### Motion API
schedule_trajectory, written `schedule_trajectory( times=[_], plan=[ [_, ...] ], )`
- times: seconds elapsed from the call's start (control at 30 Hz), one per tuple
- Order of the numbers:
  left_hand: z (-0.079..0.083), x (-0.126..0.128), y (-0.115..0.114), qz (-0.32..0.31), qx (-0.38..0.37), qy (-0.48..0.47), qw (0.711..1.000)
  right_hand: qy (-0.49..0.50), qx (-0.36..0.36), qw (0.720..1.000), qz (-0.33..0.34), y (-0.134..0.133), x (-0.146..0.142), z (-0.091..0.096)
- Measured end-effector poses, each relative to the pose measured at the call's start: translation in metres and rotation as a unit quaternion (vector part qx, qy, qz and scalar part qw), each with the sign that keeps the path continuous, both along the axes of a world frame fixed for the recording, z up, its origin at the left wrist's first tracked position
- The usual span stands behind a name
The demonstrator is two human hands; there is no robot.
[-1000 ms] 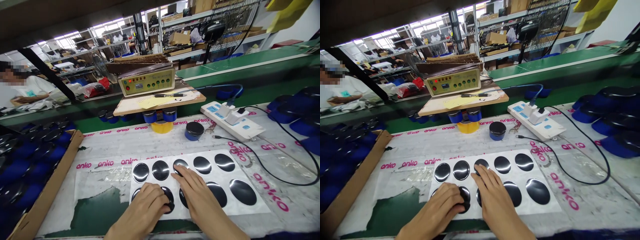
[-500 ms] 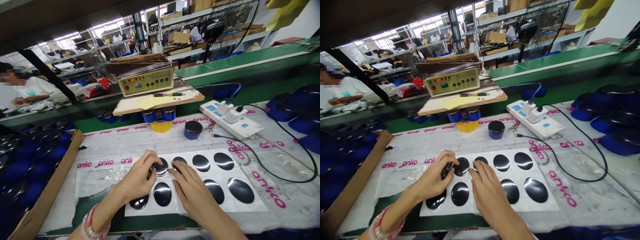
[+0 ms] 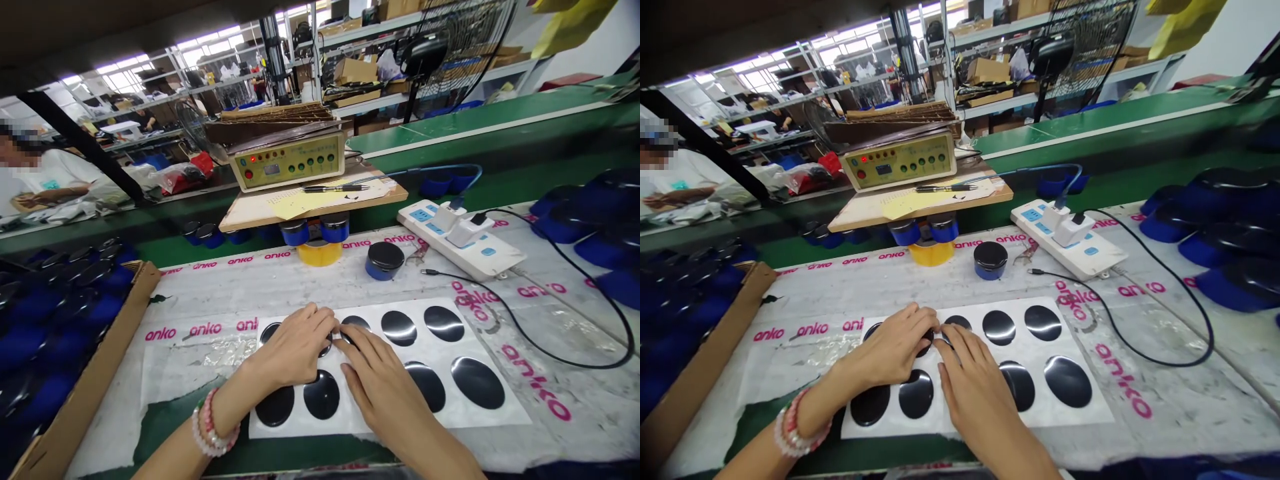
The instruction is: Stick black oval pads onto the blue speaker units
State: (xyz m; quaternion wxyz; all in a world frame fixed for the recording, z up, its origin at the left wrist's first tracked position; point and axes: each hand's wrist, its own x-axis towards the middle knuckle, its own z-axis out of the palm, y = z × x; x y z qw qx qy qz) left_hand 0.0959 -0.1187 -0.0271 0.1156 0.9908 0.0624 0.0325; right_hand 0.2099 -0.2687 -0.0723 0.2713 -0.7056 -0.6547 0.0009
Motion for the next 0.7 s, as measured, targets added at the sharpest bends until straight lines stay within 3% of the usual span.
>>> schedule_trajectory(
  times=[0.23, 0.7],
  plan=[
    [0.0, -0.011, 0.003, 0.006, -0.006, -0.03, 1.0, 0.005, -0.006, 1.0, 0.003, -0.001, 0.001, 0.003],
    [-0.021, -0.019, 0.006, -0.038, 0.027, -0.137, 0.989, 0.013, -0.012, 1.0, -0.005, -0.001, -0.001, 0.003]
  ],
)
